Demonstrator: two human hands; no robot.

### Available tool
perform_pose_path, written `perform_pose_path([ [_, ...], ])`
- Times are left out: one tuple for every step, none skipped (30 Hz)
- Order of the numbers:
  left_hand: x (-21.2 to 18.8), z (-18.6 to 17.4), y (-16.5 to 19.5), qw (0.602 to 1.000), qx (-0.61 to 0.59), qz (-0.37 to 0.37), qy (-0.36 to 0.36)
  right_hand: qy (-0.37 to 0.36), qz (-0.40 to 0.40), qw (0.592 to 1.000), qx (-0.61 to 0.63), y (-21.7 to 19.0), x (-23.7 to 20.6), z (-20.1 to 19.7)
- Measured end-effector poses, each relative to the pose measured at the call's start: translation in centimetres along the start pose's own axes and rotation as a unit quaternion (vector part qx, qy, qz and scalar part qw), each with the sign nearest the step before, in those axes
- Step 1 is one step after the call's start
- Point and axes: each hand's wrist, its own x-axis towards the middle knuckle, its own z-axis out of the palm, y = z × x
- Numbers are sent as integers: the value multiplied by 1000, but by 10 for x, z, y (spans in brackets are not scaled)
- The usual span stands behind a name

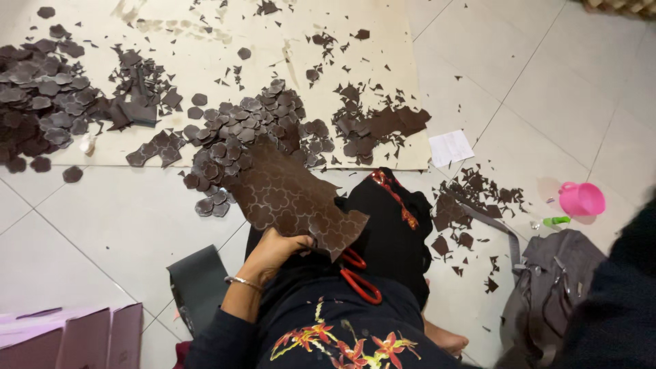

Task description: The person sits on the floor and uses red-handled scissors to cut flower-shaped pieces from a brown patterned sheet. The cut shapes are placed into a growing pile on the floor while the remaining sheet is rotated and trimmed repeatedly.

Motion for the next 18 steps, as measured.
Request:
perform_pose_path([
  [-2, -2, -2, 1000, 13, -3, -3, -40, 9, 999, 2, -7, -14, 4],
  [-2, -2, -3, 1000, 24, -3, -7, -80, 14, 997, 2, -13, -25, 8],
  [0, -3, -3, 999, 34, 0, -10, -144, 28, 989, 22, -17, -33, 12],
  [2, -3, -2, 999, 40, -8, -15, -213, 43, 975, 46, -20, -37, 16],
  [4, -3, -1, 999, 45, -15, -19, -283, 59, 955, 70, -18, -37, 15],
  [3, -2, -1, 998, 49, -25, -22, -356, 73, 925, 111, -15, -39, 11],
  [0, -2, -1, 998, 59, -20, -27, -425, 89, 887, 157, -13, -44, 7],
  [-1, -3, -1, 997, 68, -13, -33, -490, 102, 842, 203, -9, -51, 2],
  [0, -2, 1, 996, 77, -2, -38, -516, 107, 813, 247, -3, -57, -1],
  [1, -1, 2, 997, 72, 2, -39, -531, 111, 790, 287, 2, -63, -4],
  [1, 1, 3, 997, 66, 3, -40, -538, 113, 771, 320, 4, -71, -4],
  [1, 3, 3, 997, 60, 3, -41, -545, 117, 760, 334, -2, -87, 14],
  [1, 6, 3, 998, 44, -4, -45, -529, 118, 761, 357, -25, -107, 49],
  [3, 8, 3, 998, 30, -8, -47, -519, 121, 762, 368, -49, -124, 80],
  [4, 10, 4, 999, 16, -14, -50, -515, 122, 762, 373, -70, -138, 105],
  [6, 10, 6, 998, 21, -8, -58, -516, 121, 761, 375, -87, -150, 124],
  [7, 10, 6, 997, 25, -6, -67, -519, 121, 757, 378, -103, -161, 138],
  [6, 11, 5, 997, 28, -7, -76, -518, 138, 751, 386, -115, -170, 147],
])
